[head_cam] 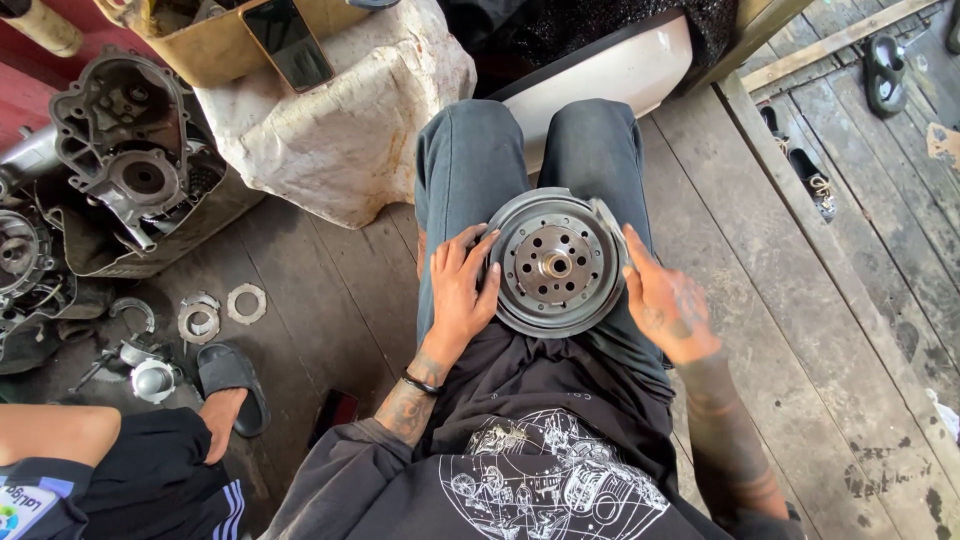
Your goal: Cleaning a motorcycle clutch component using a small brush to remove debris from its surfaces and crevices.
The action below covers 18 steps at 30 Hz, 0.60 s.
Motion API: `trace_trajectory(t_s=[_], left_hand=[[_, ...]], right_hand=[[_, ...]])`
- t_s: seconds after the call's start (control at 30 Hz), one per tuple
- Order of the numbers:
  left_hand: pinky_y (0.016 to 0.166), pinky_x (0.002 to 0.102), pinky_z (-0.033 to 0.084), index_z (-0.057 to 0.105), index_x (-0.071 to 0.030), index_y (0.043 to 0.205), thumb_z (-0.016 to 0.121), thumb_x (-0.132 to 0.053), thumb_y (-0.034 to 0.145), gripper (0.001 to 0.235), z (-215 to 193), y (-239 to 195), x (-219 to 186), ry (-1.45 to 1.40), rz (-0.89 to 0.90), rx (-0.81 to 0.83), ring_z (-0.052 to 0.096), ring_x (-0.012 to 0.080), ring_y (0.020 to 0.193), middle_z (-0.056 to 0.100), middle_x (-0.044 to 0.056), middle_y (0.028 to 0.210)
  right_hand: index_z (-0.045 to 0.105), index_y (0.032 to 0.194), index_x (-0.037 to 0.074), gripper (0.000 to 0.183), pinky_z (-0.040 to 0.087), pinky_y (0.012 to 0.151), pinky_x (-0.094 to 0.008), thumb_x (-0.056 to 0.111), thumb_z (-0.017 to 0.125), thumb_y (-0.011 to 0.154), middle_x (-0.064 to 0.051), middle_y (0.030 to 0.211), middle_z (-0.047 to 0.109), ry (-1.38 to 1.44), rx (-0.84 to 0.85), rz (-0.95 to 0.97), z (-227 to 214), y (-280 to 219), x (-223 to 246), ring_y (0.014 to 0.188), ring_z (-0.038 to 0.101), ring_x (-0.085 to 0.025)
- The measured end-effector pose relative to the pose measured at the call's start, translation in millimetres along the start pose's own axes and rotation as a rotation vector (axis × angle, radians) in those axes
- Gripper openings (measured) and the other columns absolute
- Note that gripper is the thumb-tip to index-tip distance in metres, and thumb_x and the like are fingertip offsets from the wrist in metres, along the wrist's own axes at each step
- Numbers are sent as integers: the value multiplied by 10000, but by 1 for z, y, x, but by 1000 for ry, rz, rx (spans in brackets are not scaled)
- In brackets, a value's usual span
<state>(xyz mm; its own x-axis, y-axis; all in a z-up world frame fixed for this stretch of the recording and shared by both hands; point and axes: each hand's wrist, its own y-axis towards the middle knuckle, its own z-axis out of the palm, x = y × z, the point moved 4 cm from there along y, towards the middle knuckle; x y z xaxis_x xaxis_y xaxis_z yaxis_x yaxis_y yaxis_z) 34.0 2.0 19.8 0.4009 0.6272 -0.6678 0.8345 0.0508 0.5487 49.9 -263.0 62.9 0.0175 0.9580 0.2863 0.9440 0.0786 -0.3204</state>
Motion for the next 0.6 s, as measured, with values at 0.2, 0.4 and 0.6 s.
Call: trace_trajectory(t_s=[0.2, 0.4, 0.6], left_hand=[[817, 373, 381, 693, -82, 1290, 517, -206, 1053, 320, -5, 5, -9, -20, -14, 3, 522, 260, 1022, 590, 110, 1218], [838, 374, 381, 687, -89, 1297, 509, -216, 1063, 320, -3, 5, -8, -35, -33, 24, 517, 252, 1052, 585, 101, 1256], [848, 375, 379, 677, -94, 1303, 507, -220, 1068, 316, -2, 3, -5, -41, -40, 34, 511, 248, 1060, 579, 90, 1279]], right_hand=[[384, 1633, 255, 569, 523, 567, -494, 201, 428, 1068, -251, 878, 736, 44, -2, -153, -8, 26, -2, 753, 719, -461], [383, 1642, 240, 569, 558, 611, -538, 171, 421, 1079, -296, 1089, 703, 94, -103, -197, -4, 19, -3, 904, 693, -511], [469, 1613, 177, 503, 568, 658, -545, 200, 464, 1111, -298, 1092, 693, 139, -227, -249, 0, 10, -12, 947, 665, -514]])
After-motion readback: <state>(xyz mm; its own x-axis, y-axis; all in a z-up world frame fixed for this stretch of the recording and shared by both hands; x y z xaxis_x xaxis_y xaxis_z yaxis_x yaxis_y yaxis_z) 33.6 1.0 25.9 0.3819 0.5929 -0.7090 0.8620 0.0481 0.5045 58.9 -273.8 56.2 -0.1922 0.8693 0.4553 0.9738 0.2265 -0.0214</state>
